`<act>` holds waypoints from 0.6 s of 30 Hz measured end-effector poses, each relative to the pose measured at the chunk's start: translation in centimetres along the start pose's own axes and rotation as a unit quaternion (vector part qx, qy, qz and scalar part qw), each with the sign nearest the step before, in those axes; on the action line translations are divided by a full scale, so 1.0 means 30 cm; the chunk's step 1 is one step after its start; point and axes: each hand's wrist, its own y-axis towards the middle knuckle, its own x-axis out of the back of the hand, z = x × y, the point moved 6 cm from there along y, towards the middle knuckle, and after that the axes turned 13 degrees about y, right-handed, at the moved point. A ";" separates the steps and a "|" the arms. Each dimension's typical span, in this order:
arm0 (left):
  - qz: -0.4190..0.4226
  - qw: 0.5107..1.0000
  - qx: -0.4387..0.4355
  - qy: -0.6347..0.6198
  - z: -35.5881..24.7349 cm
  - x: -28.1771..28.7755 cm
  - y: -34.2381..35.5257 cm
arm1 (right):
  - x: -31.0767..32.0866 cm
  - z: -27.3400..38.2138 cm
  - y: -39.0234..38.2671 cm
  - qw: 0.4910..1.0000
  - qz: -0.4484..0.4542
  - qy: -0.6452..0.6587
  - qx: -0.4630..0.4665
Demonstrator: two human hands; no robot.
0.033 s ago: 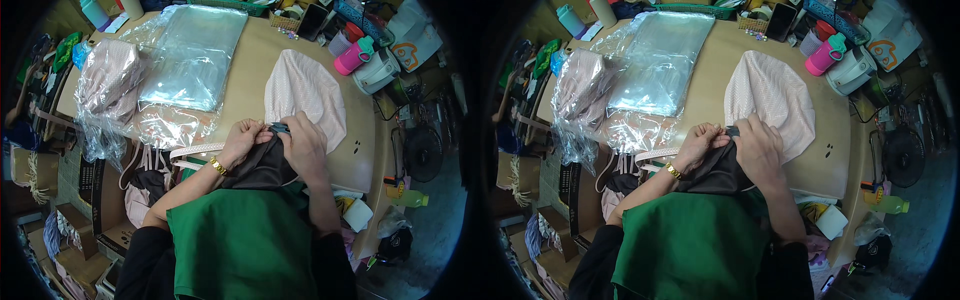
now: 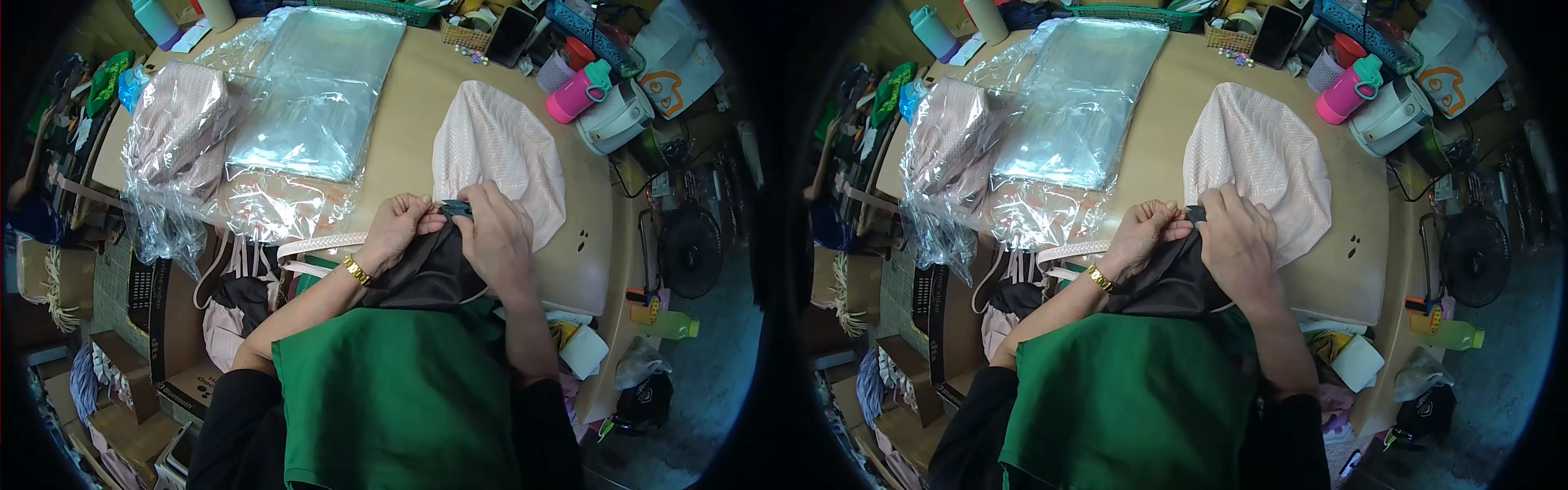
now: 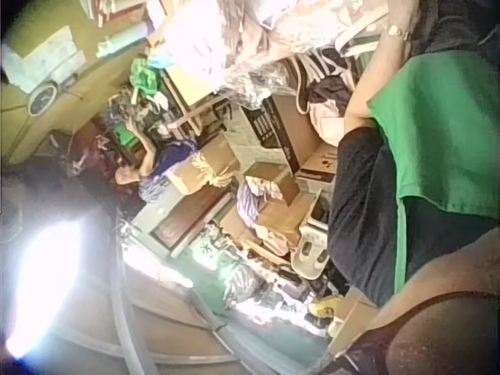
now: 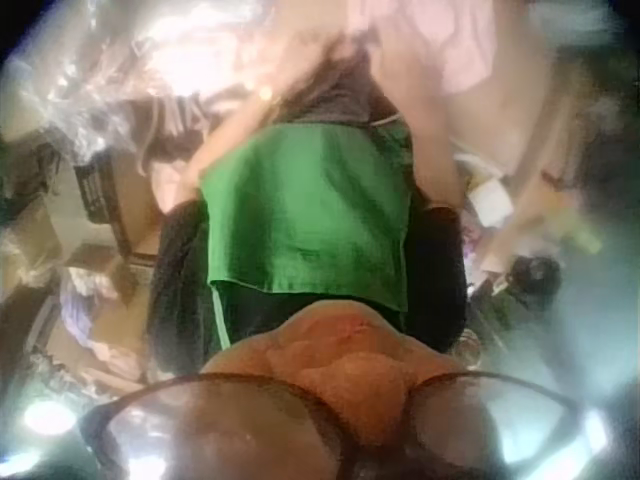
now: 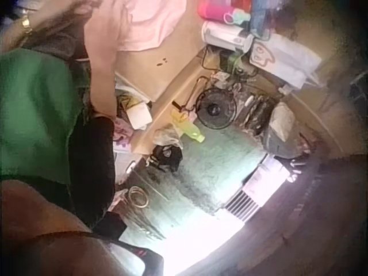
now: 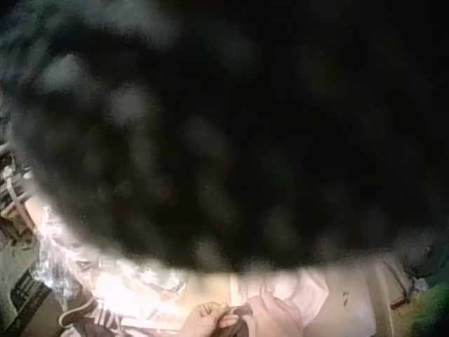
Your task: The person trims excess threads from a pink textured bag using a pair of snips and checks the interior lining.
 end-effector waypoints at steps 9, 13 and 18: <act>-0.006 1.000 -0.004 -0.006 0.012 0.005 0.007 | -0.045 0.005 0.063 0.997 0.074 -0.026 -0.001; -0.003 1.000 -0.003 -0.003 0.007 0.001 0.006 | -0.040 0.009 0.065 0.997 0.070 -0.027 -0.002; 0.006 1.000 -0.003 -0.005 0.009 0.007 0.008 | -0.053 0.021 0.074 0.996 0.077 -0.033 -0.003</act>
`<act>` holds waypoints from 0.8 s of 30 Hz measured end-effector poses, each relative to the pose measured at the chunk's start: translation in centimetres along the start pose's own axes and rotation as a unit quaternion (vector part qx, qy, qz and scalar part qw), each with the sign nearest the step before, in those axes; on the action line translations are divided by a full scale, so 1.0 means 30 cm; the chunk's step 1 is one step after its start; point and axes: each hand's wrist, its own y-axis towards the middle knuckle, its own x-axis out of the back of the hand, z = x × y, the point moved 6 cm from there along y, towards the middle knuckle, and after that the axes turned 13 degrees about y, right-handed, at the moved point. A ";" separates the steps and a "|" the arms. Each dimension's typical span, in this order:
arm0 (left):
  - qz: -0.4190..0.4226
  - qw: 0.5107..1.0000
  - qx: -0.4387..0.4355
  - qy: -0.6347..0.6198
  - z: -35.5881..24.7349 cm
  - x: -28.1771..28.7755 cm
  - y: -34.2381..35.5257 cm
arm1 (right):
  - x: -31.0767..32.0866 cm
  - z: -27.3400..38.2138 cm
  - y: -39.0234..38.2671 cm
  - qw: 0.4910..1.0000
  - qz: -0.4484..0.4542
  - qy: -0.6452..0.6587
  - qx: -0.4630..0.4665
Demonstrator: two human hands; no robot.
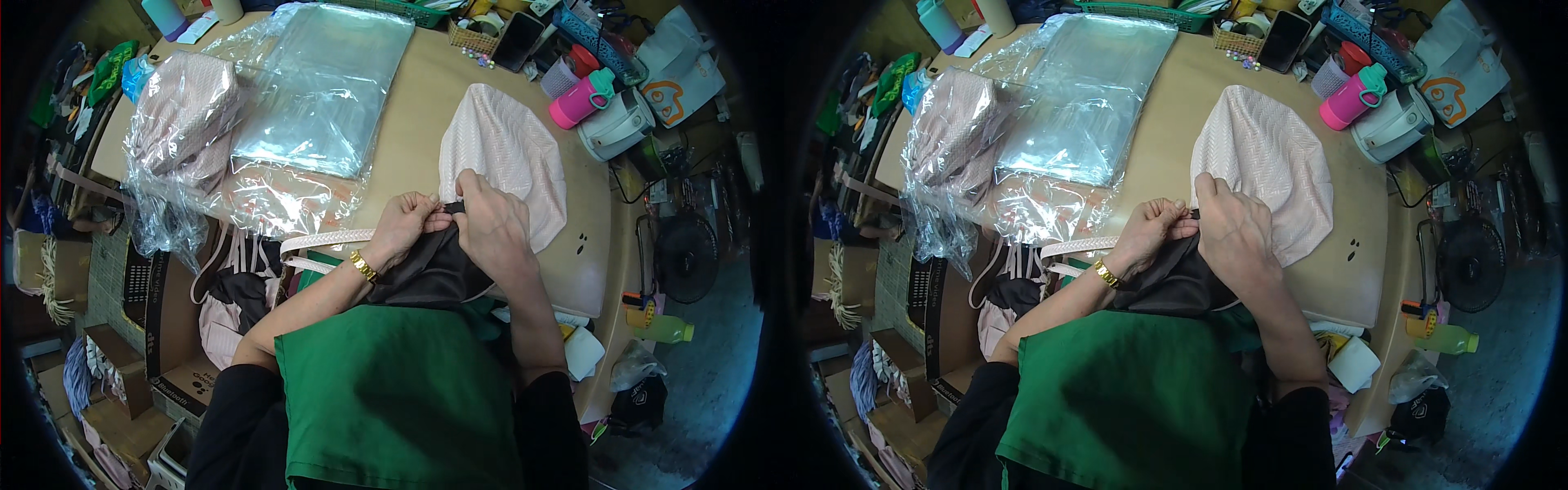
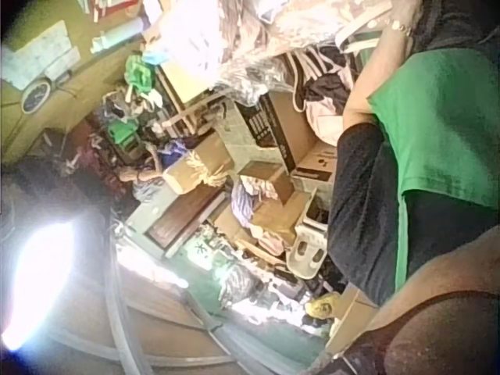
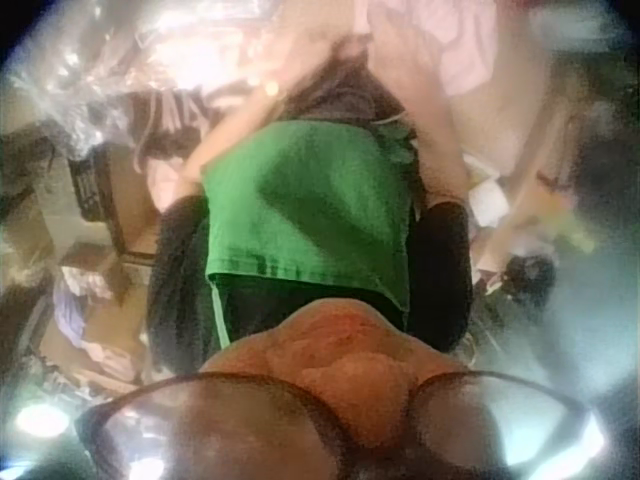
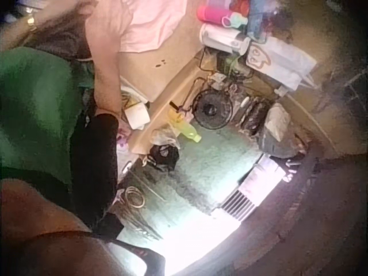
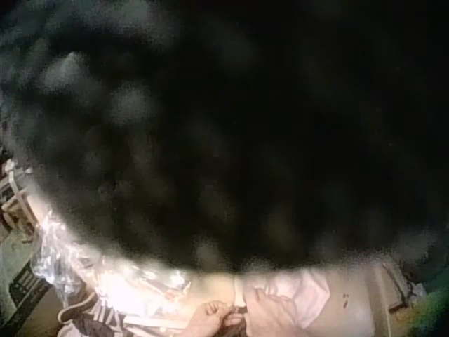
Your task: The person trims excess threads from a pink textured bag using a pair of snips and checks the interior lining.
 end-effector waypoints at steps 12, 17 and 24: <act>0.013 1.000 -0.007 0.005 0.011 -0.001 0.006 | -0.010 -0.009 -0.004 1.000 -0.009 0.020 0.004; 0.009 1.000 -0.007 -0.001 -0.038 0.000 -0.025 | -0.023 -0.062 -0.016 0.997 -0.044 0.047 -0.048; -0.155 0.975 -0.131 0.090 -0.218 0.379 -0.142 | -0.071 -0.355 -0.113 0.954 -0.225 0.145 -0.132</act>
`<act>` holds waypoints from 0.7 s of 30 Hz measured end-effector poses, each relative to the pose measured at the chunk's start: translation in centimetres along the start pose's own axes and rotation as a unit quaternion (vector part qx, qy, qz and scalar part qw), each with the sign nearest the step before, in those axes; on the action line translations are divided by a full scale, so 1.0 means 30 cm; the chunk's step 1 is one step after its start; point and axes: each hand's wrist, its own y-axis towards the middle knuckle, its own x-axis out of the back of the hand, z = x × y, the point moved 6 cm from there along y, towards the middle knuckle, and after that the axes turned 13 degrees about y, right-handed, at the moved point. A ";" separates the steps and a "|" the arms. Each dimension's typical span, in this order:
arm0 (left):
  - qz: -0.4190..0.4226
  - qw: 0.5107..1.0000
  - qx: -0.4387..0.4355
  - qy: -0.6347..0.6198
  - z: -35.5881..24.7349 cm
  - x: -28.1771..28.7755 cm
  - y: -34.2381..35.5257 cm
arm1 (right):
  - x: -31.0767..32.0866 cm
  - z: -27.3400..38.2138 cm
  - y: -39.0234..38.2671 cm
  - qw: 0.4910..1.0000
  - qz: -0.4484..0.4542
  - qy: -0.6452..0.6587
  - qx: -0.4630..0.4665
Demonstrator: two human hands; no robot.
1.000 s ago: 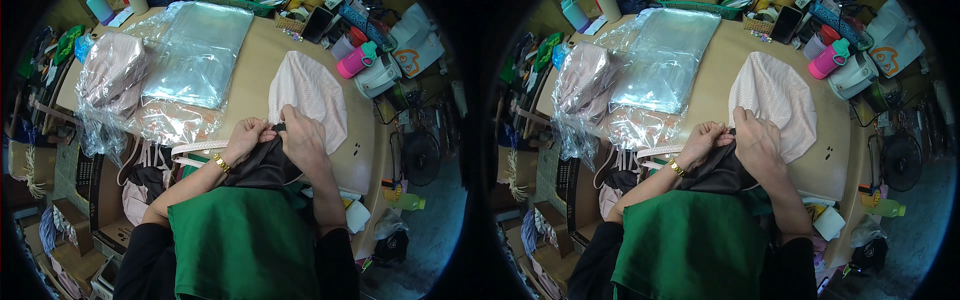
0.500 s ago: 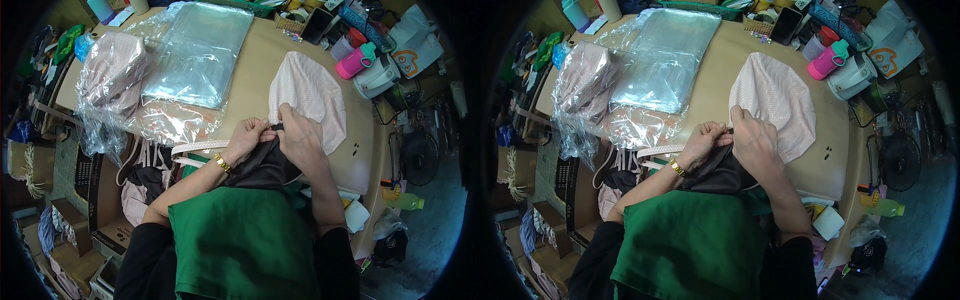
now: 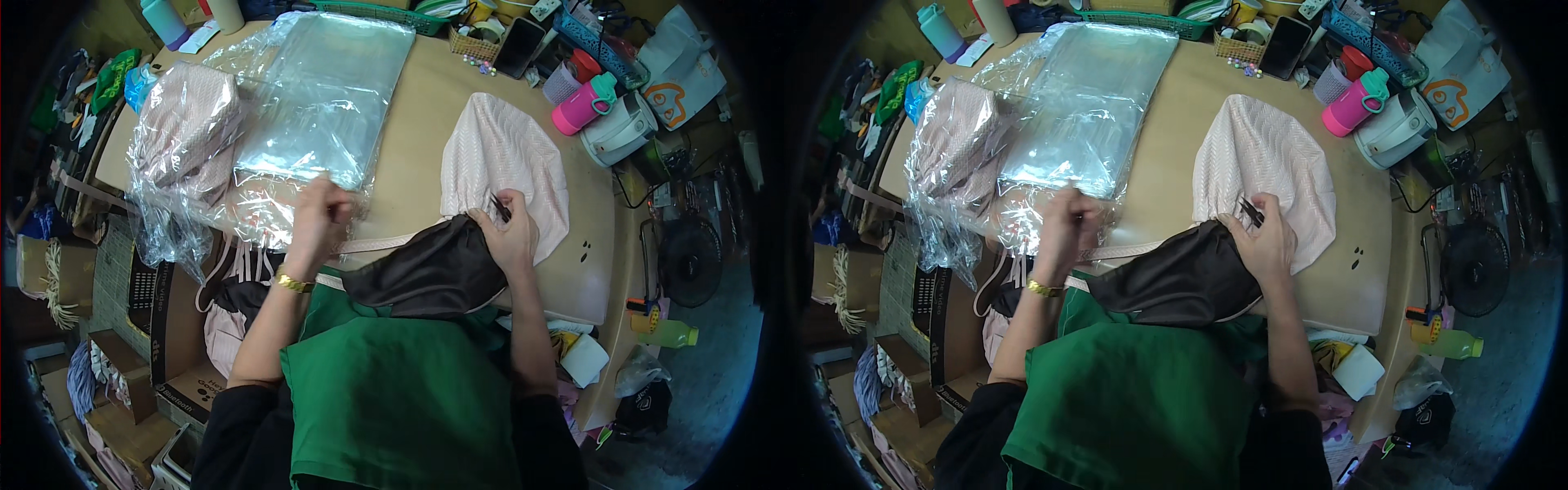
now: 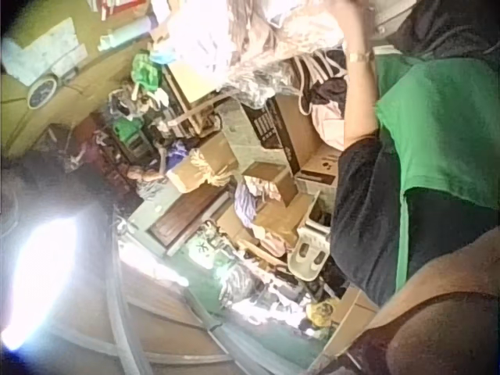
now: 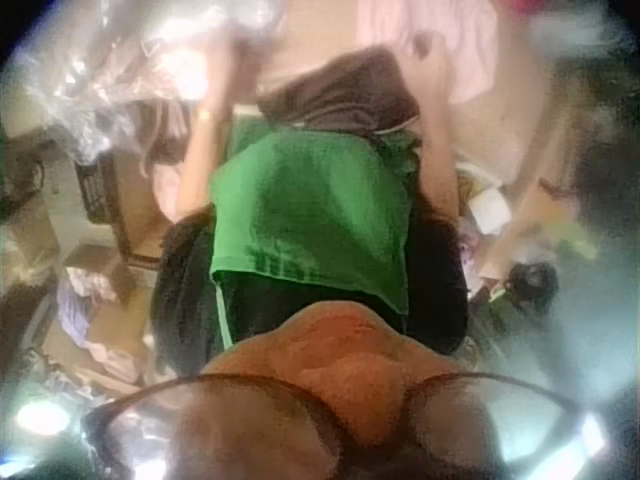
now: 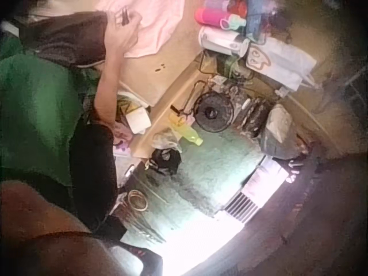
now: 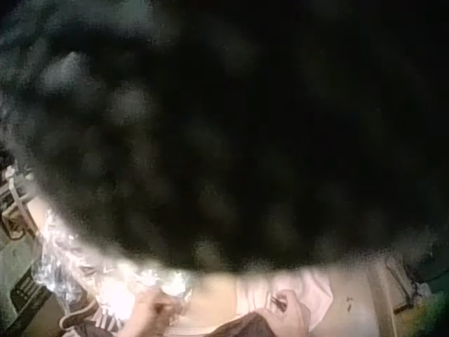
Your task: The person trims excess threads from a pink textured bag using a pair of snips and checks the interior lining.
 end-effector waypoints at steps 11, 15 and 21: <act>-0.117 0.811 -0.286 0.497 -0.308 -0.001 -0.241 | -0.010 -0.048 0.230 0.963 0.063 -0.057 0.256; -0.052 0.817 -0.276 0.504 -0.303 0.009 -0.270 | 0.070 -0.040 0.201 0.976 0.008 -0.079 0.204; 0.008 0.911 -0.169 0.375 -0.157 -0.073 -0.177 | 0.274 -0.251 -0.158 0.958 -0.222 0.059 -0.170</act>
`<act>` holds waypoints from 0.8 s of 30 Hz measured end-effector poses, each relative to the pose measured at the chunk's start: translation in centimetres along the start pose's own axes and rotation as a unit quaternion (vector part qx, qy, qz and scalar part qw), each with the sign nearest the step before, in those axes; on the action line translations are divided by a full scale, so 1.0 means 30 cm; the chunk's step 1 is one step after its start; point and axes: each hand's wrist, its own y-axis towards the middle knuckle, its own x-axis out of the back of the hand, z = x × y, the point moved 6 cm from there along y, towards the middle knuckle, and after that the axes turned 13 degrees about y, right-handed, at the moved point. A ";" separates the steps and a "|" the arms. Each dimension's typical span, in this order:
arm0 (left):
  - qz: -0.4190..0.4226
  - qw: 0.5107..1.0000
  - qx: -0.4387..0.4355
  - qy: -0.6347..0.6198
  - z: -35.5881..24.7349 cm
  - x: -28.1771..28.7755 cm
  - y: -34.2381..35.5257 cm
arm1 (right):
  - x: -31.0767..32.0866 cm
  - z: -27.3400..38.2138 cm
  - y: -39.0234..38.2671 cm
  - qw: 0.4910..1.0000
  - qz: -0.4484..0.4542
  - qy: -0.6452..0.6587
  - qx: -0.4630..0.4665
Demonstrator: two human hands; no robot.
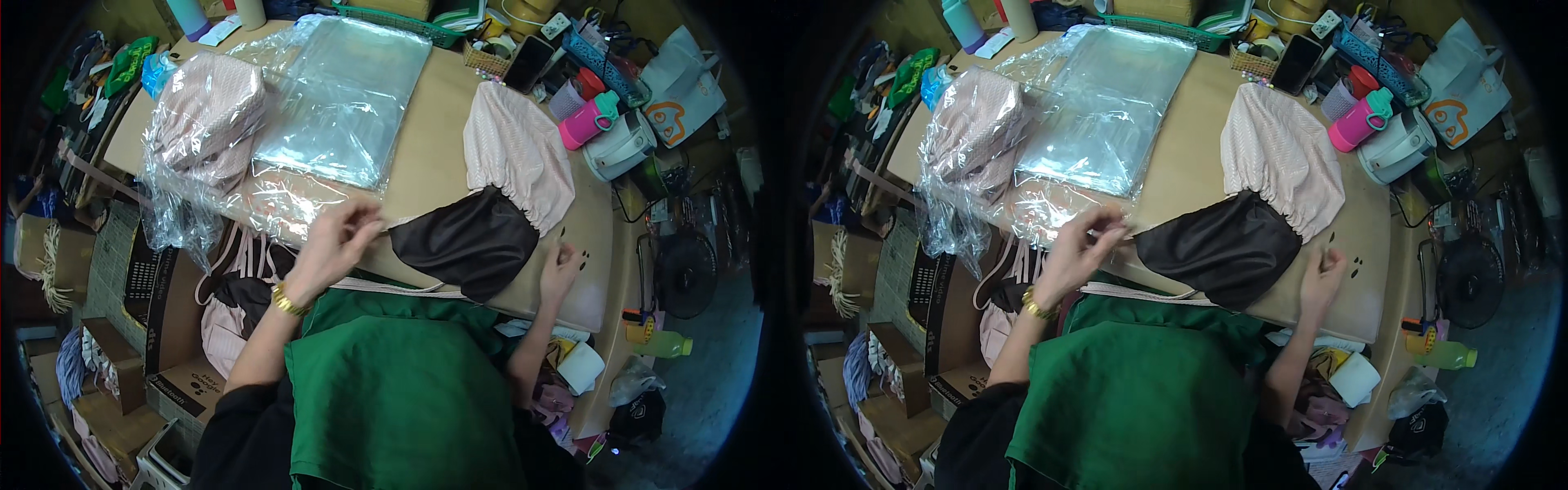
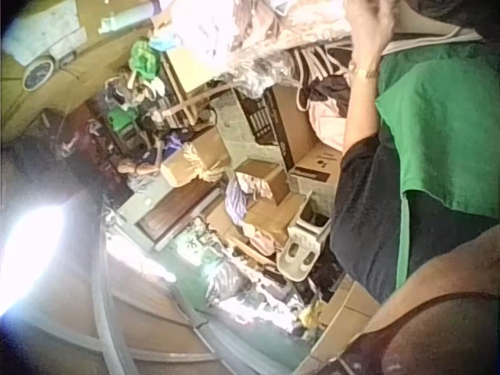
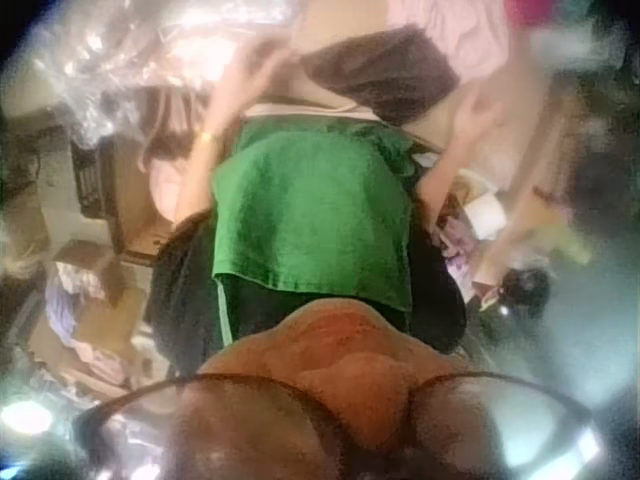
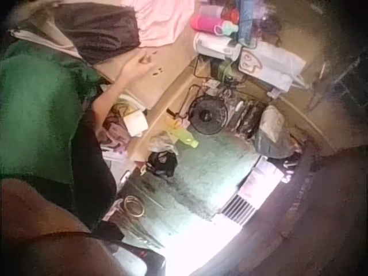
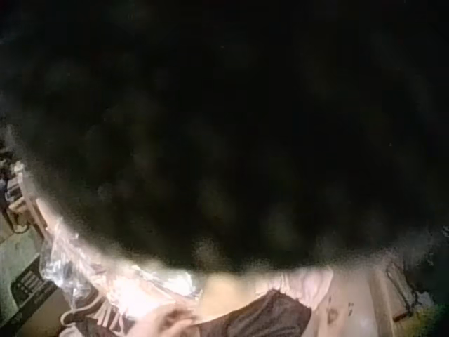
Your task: The person trims excess threads from a pink textured bag using a pair of snips and checks the interior lining.
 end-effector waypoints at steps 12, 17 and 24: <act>0.140 0.986 0.027 0.086 -0.012 -0.174 0.070 | 0.128 0.301 0.093 0.964 -0.009 -0.094 0.249; 0.213 0.977 0.003 0.008 -0.105 -0.141 -0.038 | -0.123 0.445 -0.142 0.939 0.236 -0.021 0.250; 0.455 0.871 0.027 -0.182 -0.135 -0.292 -0.117 | -0.169 0.319 -0.208 0.883 0.410 -0.093 0.209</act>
